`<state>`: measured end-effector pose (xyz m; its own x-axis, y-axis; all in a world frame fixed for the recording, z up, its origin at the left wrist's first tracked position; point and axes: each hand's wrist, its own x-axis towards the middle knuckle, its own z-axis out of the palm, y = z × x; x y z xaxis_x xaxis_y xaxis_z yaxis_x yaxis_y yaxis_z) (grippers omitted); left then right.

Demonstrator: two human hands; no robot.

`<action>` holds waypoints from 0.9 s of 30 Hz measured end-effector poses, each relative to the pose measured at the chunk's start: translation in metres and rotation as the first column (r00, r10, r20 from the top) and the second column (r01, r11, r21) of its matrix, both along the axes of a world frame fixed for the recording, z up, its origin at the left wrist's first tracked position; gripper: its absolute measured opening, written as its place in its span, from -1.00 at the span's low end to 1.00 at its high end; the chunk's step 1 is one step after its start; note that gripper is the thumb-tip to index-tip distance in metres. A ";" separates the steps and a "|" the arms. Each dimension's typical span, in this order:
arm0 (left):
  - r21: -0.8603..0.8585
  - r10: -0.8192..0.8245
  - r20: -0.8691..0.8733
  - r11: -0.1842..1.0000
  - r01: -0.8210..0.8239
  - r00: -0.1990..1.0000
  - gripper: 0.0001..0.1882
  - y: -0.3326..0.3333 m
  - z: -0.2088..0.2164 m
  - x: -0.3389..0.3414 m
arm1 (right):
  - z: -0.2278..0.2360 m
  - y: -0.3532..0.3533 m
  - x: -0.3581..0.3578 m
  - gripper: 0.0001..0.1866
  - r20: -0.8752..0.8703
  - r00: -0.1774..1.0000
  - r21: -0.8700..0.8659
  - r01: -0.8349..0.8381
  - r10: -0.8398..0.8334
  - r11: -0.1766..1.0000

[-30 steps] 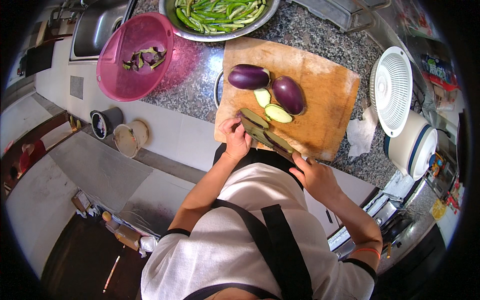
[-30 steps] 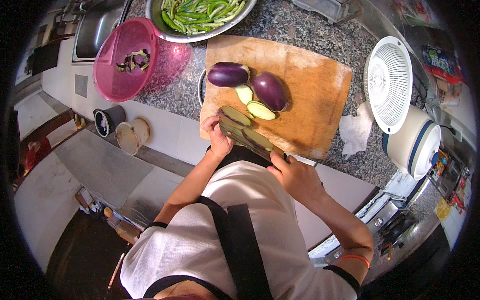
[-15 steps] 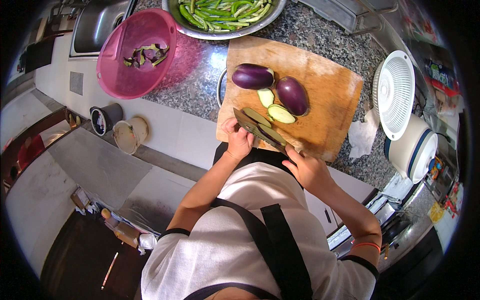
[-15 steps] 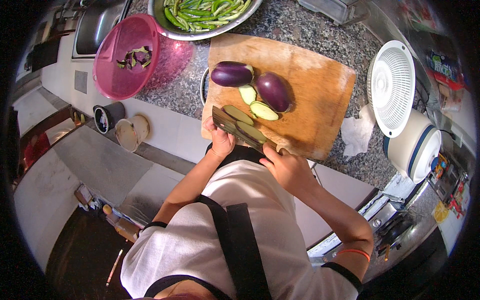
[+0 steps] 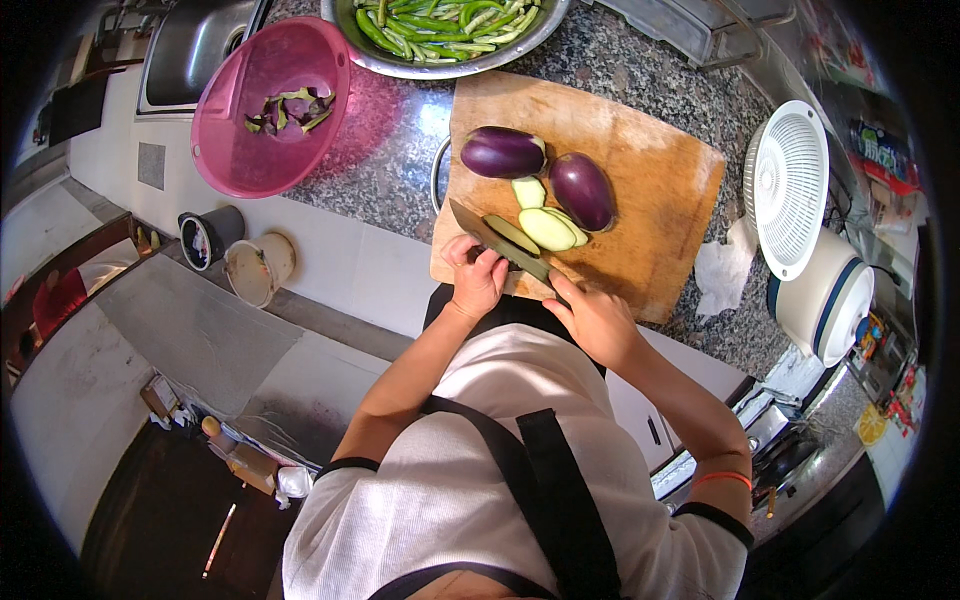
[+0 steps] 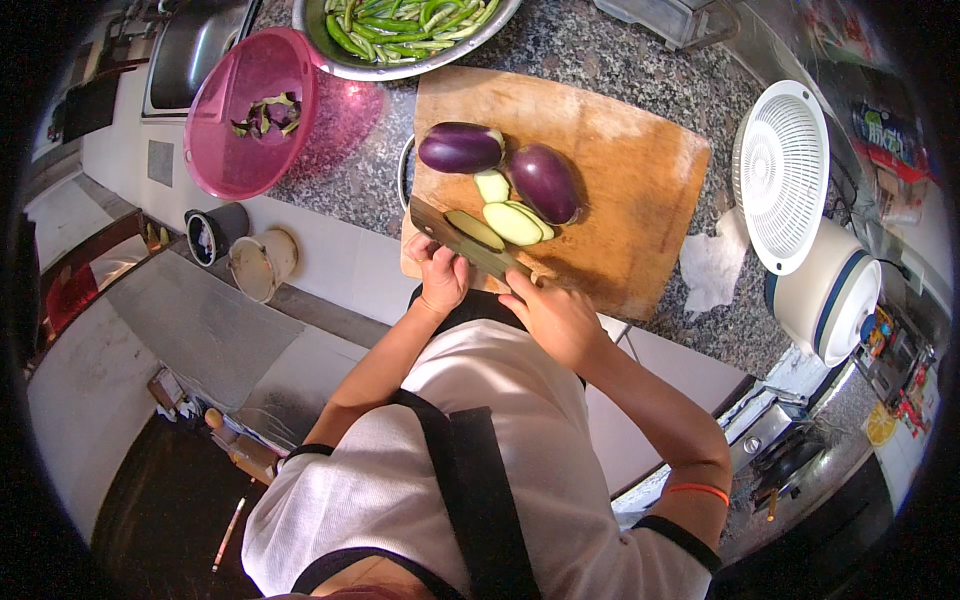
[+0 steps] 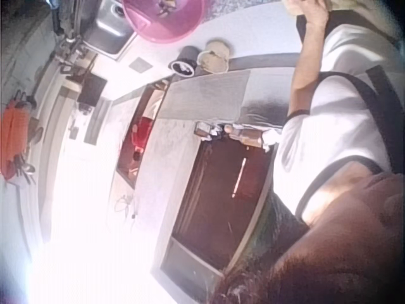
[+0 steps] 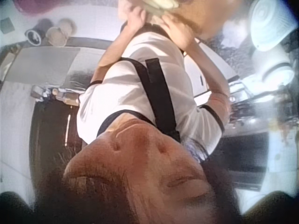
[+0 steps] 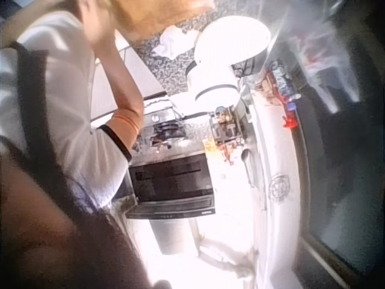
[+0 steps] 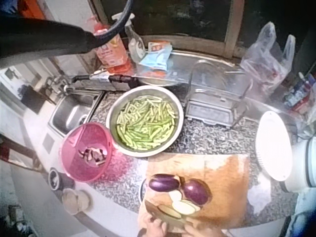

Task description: The person slices eggplant into thin pieces on a cutting board using a cleaver and places the slices into a purple bowl.

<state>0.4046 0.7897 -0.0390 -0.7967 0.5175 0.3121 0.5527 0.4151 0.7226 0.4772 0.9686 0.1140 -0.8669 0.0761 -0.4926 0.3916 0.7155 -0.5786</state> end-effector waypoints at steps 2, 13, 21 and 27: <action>-0.003 0.001 -0.007 1.000 -0.001 1.000 -0.62 -0.001 -0.002 0.001 | -0.008 -0.002 -0.002 -0.74 0.003 1.000 -0.013 0.023 -0.023 1.000; 0.002 -0.001 -0.003 1.000 0.001 1.000 -0.61 0.002 0.005 -0.003 | -0.022 0.009 -0.009 -0.72 -0.042 0.990 0.005 0.137 -0.136 0.991; 0.103 0.019 -0.045 0.995 -0.014 0.999 -0.49 0.002 -0.009 0.002 | 0.027 0.011 0.035 -0.69 -0.183 0.983 0.125 -0.007 0.030 0.992; 0.082 0.021 0.021 0.996 -0.022 1.000 -0.49 0.002 -0.005 0.001 | 0.037 0.010 0.048 -0.66 -0.048 0.998 0.152 -0.025 0.033 0.988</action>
<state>0.4059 0.7918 -0.0436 -0.8138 0.4735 0.3368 0.5296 0.3658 0.7653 0.5250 0.9783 0.1506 -0.8934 0.1205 -0.4328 0.3420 0.8069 -0.4815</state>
